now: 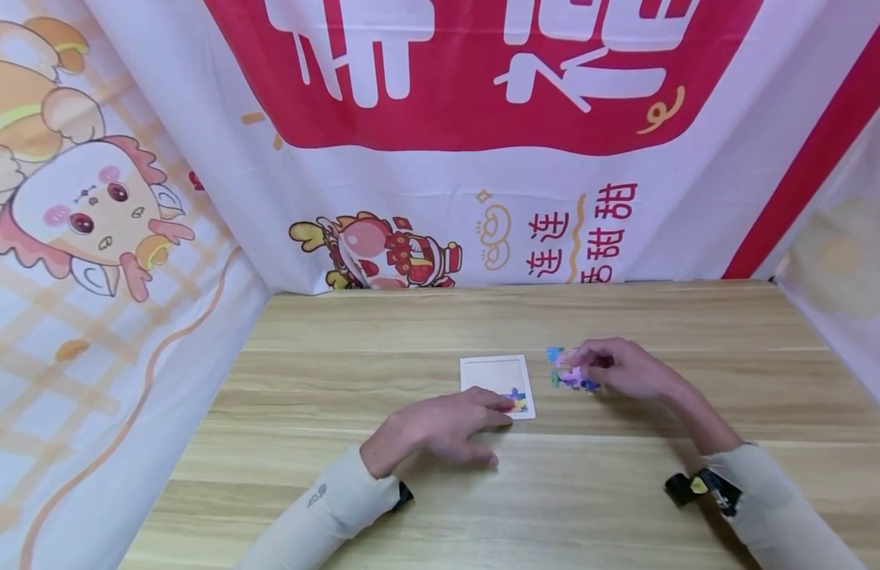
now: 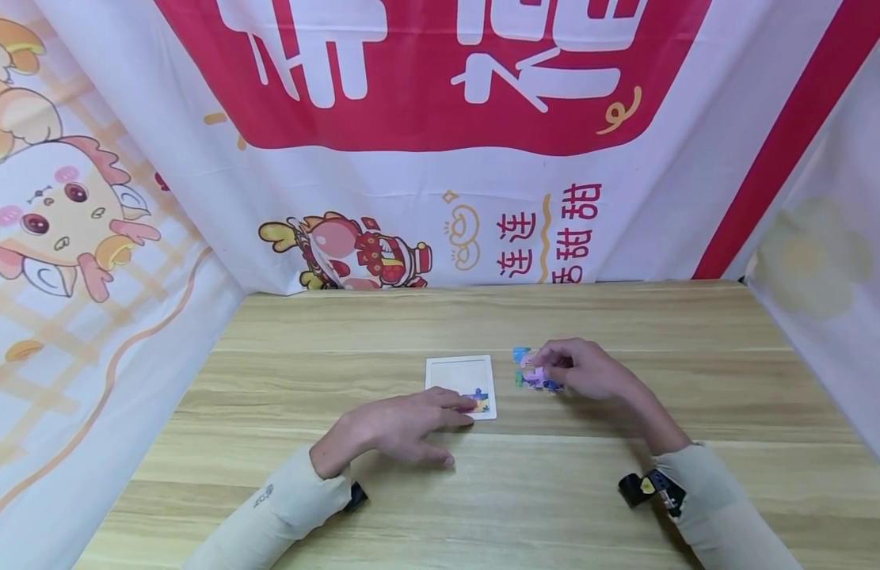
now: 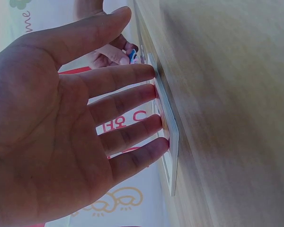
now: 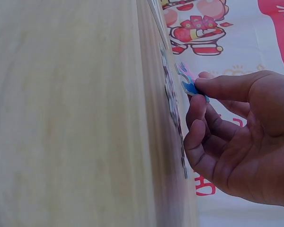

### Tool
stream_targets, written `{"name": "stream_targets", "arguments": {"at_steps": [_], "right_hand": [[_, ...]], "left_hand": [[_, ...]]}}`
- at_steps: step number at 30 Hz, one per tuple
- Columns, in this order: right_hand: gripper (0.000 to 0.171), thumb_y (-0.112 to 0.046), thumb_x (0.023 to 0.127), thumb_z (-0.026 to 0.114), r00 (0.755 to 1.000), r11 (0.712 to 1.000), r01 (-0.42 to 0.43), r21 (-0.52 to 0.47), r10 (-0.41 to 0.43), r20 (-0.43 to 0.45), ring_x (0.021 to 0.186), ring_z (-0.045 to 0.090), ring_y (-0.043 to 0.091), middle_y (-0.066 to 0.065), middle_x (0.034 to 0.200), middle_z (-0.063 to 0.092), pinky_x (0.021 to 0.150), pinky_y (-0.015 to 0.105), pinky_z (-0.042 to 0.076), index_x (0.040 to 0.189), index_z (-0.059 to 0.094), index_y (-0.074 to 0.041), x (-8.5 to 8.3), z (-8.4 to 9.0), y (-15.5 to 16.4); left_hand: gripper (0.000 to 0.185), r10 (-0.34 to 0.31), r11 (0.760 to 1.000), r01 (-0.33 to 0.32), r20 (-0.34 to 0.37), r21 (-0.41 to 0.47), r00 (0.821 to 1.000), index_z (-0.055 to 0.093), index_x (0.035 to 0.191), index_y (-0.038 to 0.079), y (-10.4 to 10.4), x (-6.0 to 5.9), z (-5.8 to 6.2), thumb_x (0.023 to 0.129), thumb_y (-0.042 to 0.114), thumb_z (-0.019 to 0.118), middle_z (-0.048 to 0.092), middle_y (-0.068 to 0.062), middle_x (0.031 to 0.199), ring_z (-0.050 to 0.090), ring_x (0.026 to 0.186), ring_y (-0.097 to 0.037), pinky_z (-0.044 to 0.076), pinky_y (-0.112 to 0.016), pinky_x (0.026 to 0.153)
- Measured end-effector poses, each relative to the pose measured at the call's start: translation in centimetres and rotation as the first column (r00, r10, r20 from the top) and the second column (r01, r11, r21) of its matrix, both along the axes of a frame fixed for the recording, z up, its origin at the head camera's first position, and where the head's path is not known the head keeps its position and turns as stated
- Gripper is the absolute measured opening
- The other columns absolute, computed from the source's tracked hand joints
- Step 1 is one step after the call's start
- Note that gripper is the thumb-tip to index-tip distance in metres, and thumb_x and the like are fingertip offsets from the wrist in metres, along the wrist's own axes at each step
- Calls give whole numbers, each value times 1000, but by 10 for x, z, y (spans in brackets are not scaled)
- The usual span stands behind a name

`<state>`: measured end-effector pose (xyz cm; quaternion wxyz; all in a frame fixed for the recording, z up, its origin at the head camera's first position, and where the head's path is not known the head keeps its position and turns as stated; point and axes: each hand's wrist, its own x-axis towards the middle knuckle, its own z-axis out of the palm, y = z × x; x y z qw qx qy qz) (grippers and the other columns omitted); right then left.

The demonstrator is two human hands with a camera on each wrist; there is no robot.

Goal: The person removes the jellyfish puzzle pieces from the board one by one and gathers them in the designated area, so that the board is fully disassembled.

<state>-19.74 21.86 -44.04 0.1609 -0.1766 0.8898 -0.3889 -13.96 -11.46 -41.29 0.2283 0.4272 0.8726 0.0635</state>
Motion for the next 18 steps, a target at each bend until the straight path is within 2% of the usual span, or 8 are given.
{"name": "stream_targets", "arguments": {"at_steps": [18], "right_hand": [[19, -5, 104, 64, 1000, 1000, 7, 26, -6, -26, 98, 59, 22, 6, 109, 72, 80, 27, 52, 118, 75, -12, 4, 8, 27]], "left_hand": [[61, 0, 1000, 0, -8, -3, 1000, 57, 157, 17, -1, 1, 0, 103, 40, 71, 37, 2, 175, 33, 163, -20, 31, -36, 134]]}}
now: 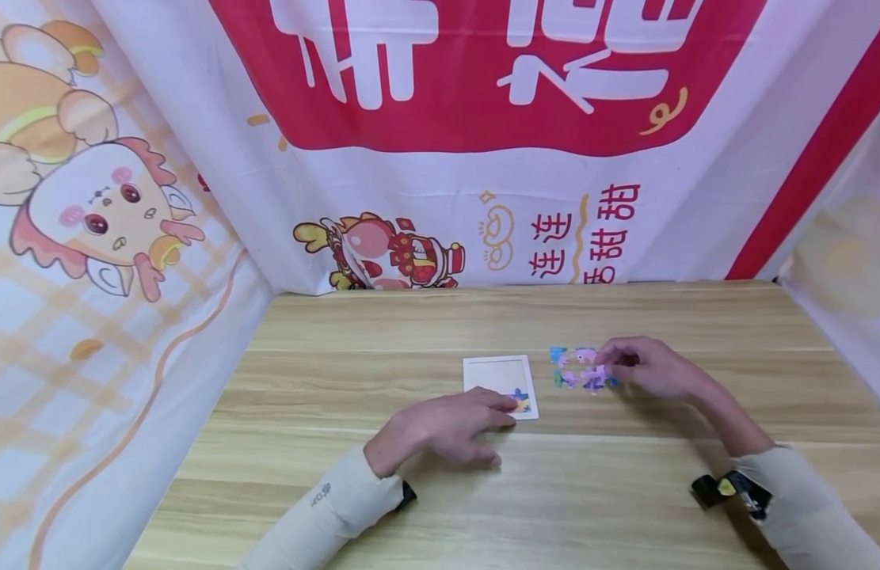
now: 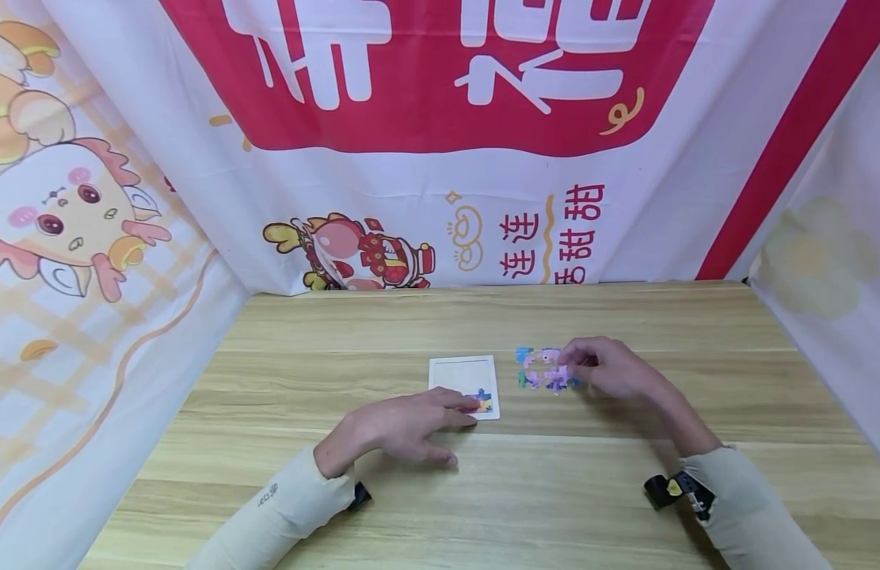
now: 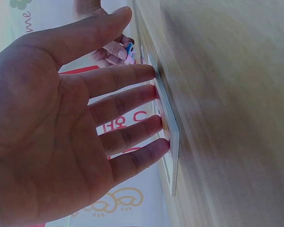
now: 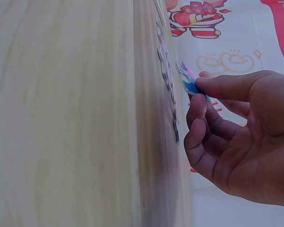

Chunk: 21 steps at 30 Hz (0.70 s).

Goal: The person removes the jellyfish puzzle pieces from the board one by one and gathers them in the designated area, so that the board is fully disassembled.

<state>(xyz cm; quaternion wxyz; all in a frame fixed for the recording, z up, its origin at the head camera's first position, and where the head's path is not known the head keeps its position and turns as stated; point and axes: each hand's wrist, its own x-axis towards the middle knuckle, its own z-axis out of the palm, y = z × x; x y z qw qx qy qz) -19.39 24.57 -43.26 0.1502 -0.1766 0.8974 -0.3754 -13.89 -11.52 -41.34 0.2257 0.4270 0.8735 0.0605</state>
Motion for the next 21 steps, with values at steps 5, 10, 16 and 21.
{"name": "stream_targets", "arguments": {"at_steps": [5, 10, 16, 21], "right_hand": [[19, -6, 105, 64, 1000, 1000, 4, 2, -4, -19, 96, 58, 20, 6, 107, 71, 76, 25, 51, 119, 76, -11, -2, -3, 10], [19, -6, 105, 63, 1000, 1000, 14, 11, -14, -10, 94, 57, 20, 6, 107, 70, 73, 25, 51, 119, 75, -10, -3, -6, 18], [18, -7, 106, 63, 1000, 999, 19, 32, -19, 0, 96, 56, 21, 6, 107, 70, 74, 25, 50, 119, 75, -10, -2, -8, 24], [18, -8, 106, 64, 999, 999, 27, 46, -28, 23, 98, 57, 23, 6, 108, 70, 76, 26, 51, 119, 74, -12, -1, -7, 26]], "left_hand": [[61, 5, 1000, -5, 9, -2, 1000, 57, 157, 17, 0, 1, 2, 103, 40, 71, 37, 2, 175, 32, 163, -19, 31, -36, 134], [61, 10, 1000, -10, 15, -4, 1000, 56, 157, 17, 0, 1, 2, 103, 41, 71, 36, 3, 175, 32, 163, -19, 30, -36, 134], [61, 10, 1000, -10, 14, -4, 1000, 56, 158, 19, 0, 0, 1, 103, 42, 70, 36, 4, 175, 31, 163, -18, 31, -37, 134], [61, 9, 1000, -9, 15, -5, 1000, 56, 158, 19, -1, 0, 0, 103, 42, 70, 36, 4, 175, 31, 163, -18, 31, -36, 134]]}}
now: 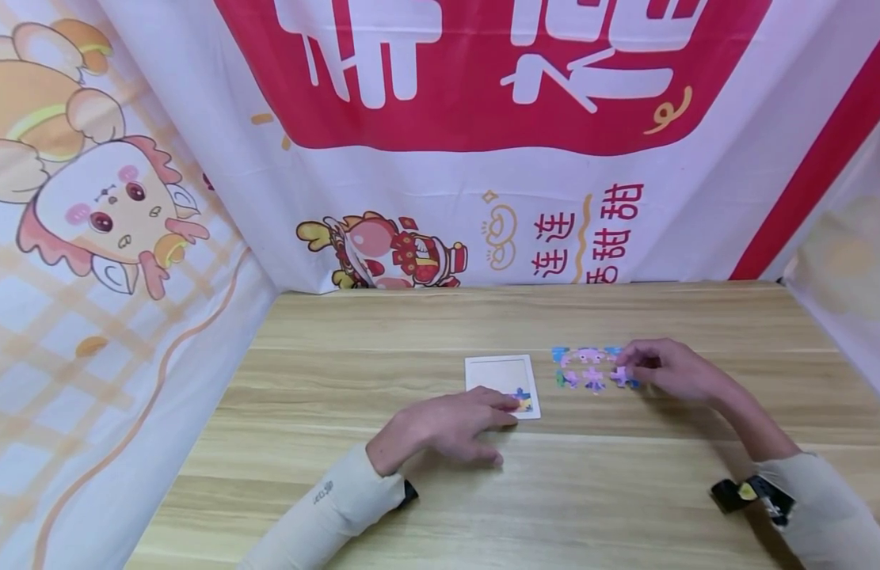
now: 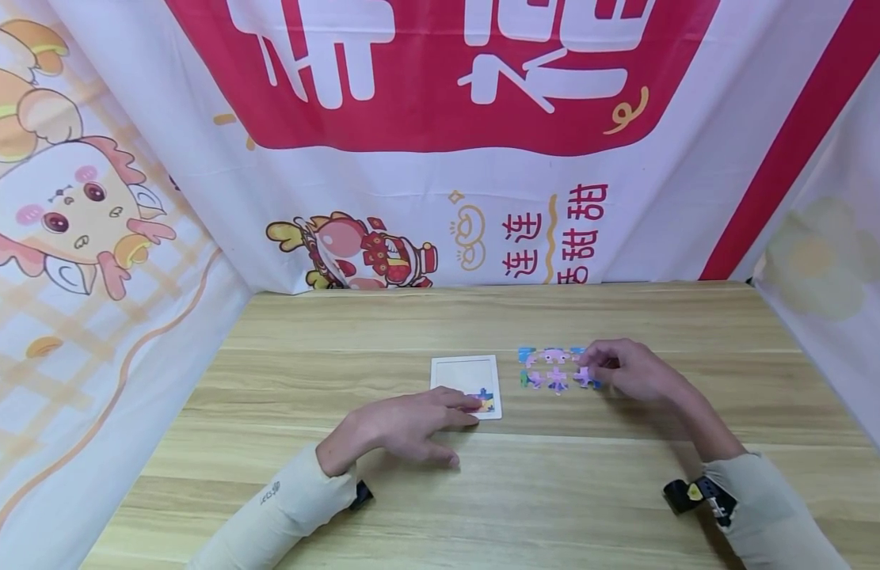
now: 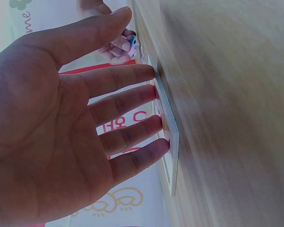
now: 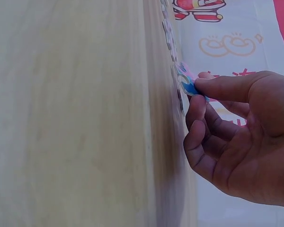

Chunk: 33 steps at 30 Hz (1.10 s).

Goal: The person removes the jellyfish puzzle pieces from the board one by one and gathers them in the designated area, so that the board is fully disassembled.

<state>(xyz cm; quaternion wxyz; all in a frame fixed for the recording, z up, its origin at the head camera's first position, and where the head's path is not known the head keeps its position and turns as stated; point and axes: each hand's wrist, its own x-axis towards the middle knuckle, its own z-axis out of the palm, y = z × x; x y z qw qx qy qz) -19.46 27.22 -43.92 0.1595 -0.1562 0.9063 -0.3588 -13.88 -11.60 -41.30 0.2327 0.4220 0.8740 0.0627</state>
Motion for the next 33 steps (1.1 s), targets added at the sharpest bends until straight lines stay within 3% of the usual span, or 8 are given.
{"name": "stream_targets", "arguments": {"at_steps": [15, 33], "right_hand": [[18, -7, 107, 62, 1000, 1000, -20, 10, 20, -10, 96, 56, 21, 7, 109, 70, 72, 24, 49, 121, 73, -9, 1, -2, 6], [19, -8, 100, 73, 1000, 997, 12, 73, -11, -3, 95, 56, 22, 4, 105, 71, 74, 26, 48, 118, 77, -13, 1, -2, -7]], "left_hand": [[61, 1, 1000, -1, 8, -1, 1000, 56, 157, 18, 1, 0, 3, 103, 42, 71, 36, 3, 175, 32, 163, -19, 31, -37, 134], [61, 7, 1000, -7, 10, 0, 1000, 56, 158, 17, 1, 0, 3, 103, 41, 71, 36, 3, 175, 31, 163, -18, 30, -37, 134]]}}
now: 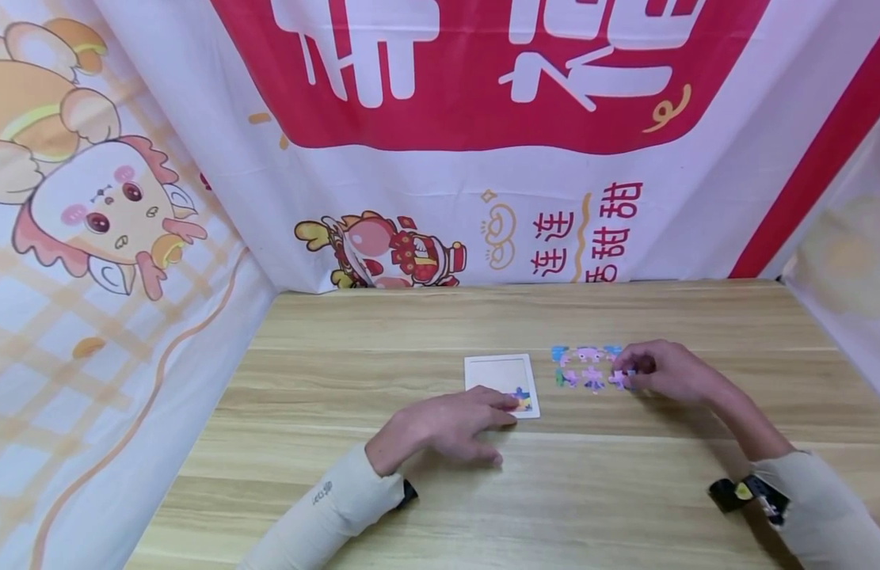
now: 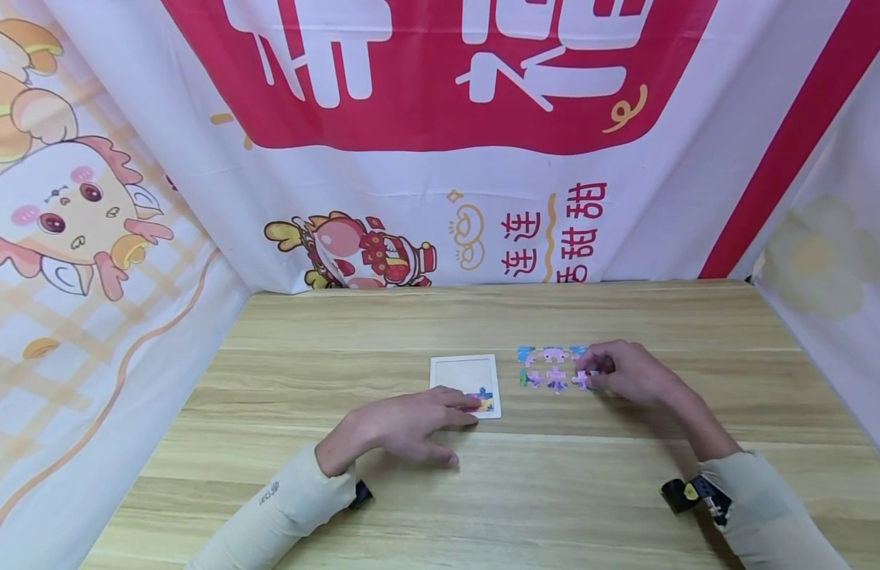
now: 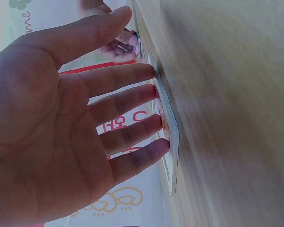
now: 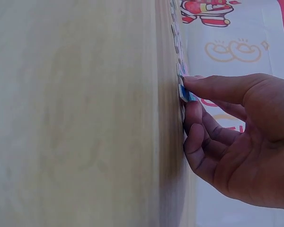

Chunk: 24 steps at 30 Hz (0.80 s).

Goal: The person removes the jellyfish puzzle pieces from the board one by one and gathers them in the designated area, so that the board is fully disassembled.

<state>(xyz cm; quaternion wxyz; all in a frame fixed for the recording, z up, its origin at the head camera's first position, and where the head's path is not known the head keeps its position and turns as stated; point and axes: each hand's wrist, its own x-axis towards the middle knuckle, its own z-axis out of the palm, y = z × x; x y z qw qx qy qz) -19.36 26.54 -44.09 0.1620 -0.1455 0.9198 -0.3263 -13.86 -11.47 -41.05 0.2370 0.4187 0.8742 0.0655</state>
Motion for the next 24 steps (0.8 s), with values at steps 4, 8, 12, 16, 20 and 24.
{"name": "stream_targets", "arguments": {"at_steps": [4, 8, 12, 16, 20, 24], "right_hand": [[20, -8, 99, 75, 1000, 1000, 1, 13, -1, -10, 94, 55, 22, 5, 105, 71, 74, 28, 48, 118, 78, -11, 0, 0, -1], [20, -7, 98, 75, 1000, 1000, 11, 23, -11, -10, 95, 55, 22, 6, 107, 72, 75, 29, 48, 117, 78, -11, 0, 0, -2], [20, -6, 98, 76, 1000, 1000, 10, 22, -10, -16, 93, 54, 22, 6, 105, 72, 72, 27, 46, 117, 79, -11, 1, 0, -2], [19, -6, 98, 76, 999, 1000, -3, 14, 4, -32, 91, 54, 21, 5, 104, 73, 69, 25, 45, 116, 79, -10, 1, 0, -2], [18, -7, 98, 76, 999, 1000, -6, 15, 6, -34, 92, 55, 21, 5, 106, 74, 70, 25, 46, 116, 79, -9, 2, 0, -2], [19, -9, 98, 77, 999, 1000, 0, 24, 1, -34, 91, 55, 21, 5, 105, 74, 71, 26, 46, 117, 79, -9, 2, 0, -4]], "left_hand": [[62, 0, 1000, 0, -1, -3, 1000, 56, 158, 18, -1, 0, 0, 103, 42, 71, 36, 4, 175, 32, 163, -18, 31, -37, 134], [61, -4, 1000, 4, -5, -3, 1000, 56, 157, 18, -1, 0, 0, 103, 42, 71, 37, 4, 175, 32, 163, -18, 31, -36, 134], [61, -3, 1000, 3, -7, -5, 1000, 57, 157, 18, 0, 0, 0, 103, 41, 71, 37, 3, 175, 32, 163, -19, 31, -36, 134], [61, -3, 1000, 3, -17, -6, 1000, 57, 157, 18, 1, 1, 0, 103, 42, 72, 37, 3, 175, 32, 163, -19, 31, -35, 134], [61, -5, 1000, 5, -22, -5, 1000, 58, 156, 18, 1, 2, 0, 103, 42, 72, 37, 3, 175, 32, 163, -19, 30, -35, 134], [61, -6, 1000, 6, -23, -4, 1000, 58, 156, 17, 1, 2, 0, 103, 41, 72, 37, 3, 175, 32, 163, -19, 30, -35, 134]]}}
